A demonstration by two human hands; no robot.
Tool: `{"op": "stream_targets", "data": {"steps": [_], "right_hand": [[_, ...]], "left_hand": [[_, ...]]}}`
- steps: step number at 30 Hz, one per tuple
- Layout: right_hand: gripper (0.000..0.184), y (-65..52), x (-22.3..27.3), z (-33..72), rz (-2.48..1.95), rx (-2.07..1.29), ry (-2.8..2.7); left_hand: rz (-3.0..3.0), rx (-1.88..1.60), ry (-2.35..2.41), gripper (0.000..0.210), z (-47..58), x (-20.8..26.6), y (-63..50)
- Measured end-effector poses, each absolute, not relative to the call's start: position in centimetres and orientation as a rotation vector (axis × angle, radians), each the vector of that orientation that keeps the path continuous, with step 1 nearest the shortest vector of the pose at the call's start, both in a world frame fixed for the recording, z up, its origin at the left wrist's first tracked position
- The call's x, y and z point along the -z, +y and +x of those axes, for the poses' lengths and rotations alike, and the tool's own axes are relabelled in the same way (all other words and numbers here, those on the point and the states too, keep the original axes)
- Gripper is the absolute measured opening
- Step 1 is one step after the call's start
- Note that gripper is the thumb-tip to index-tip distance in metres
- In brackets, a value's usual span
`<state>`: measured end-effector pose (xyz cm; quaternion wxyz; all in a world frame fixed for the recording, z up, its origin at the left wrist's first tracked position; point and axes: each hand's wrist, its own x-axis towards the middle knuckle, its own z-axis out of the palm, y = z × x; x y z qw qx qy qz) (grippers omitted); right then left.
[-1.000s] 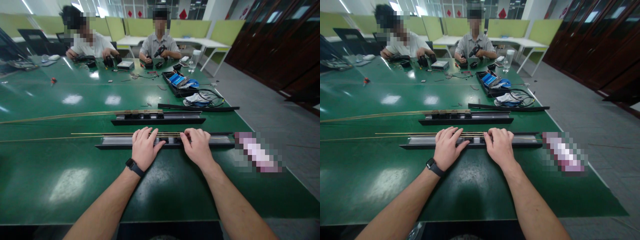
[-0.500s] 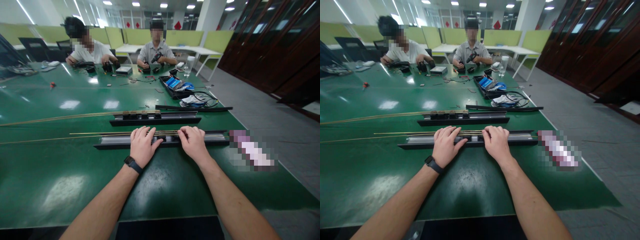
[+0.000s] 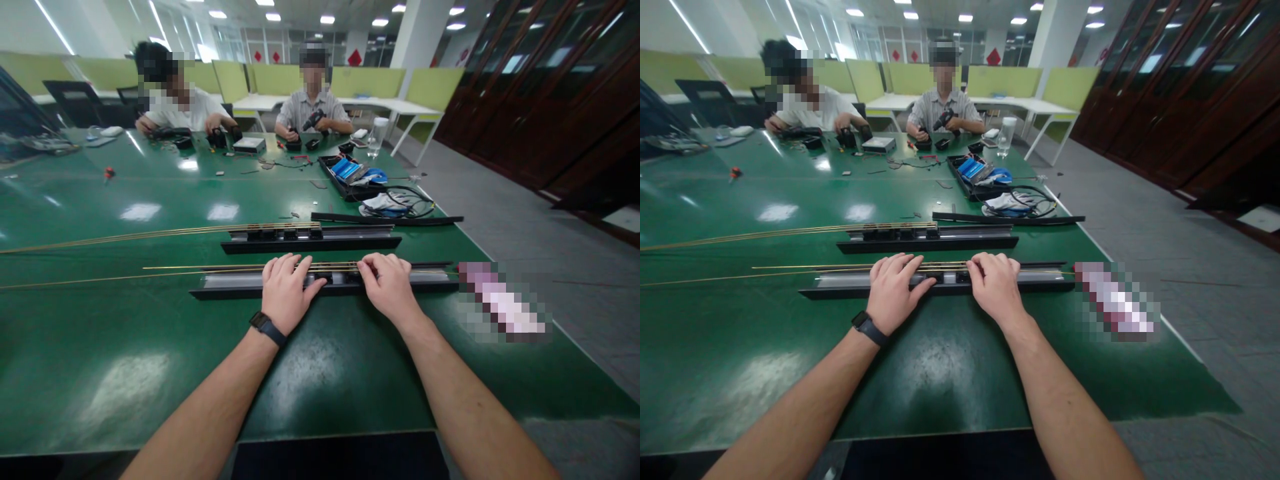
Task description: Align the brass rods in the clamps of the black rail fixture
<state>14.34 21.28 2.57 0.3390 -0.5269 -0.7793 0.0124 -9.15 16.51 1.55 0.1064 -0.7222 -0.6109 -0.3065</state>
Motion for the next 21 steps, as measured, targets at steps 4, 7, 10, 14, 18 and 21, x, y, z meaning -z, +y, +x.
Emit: {"op": "stream_targets", "data": {"steps": [4, 7, 10, 14, 18, 21], "right_hand": [[0.023, 21.08, -2.63, 14.28, -1.379, -0.006, -2.030], [0.023, 20.98, -2.65, 14.19, -1.382, 0.008, -2.030], [0.022, 21.02, -2.56, 14.16, -1.374, 0.010, -2.029], [0.022, 21.16, -2.50, 14.24, -1.358, -0.016, -2.027], [0.023, 21.18, -2.78, 14.34, -1.363, -0.048, -2.028], [0.025, 21.15, -3.00, 14.45, -1.362, -0.056, -2.043]], "left_hand": [[-2.133, 0.913, -1.804, 0.048, -9.15, -1.62, 16.47], [-2.131, 0.919, -1.808, 0.048, -9.14, -1.66, 16.44], [-2.133, 0.918, -1.806, 0.048, -9.14, -1.66, 16.42], [-2.135, 0.909, -1.806, 0.049, -9.17, -1.64, 16.38], [-2.138, 0.897, -1.814, 0.048, -9.17, -1.63, 16.36], [-2.141, 0.899, -1.822, 0.048, -9.17, -1.63, 16.33]]}}
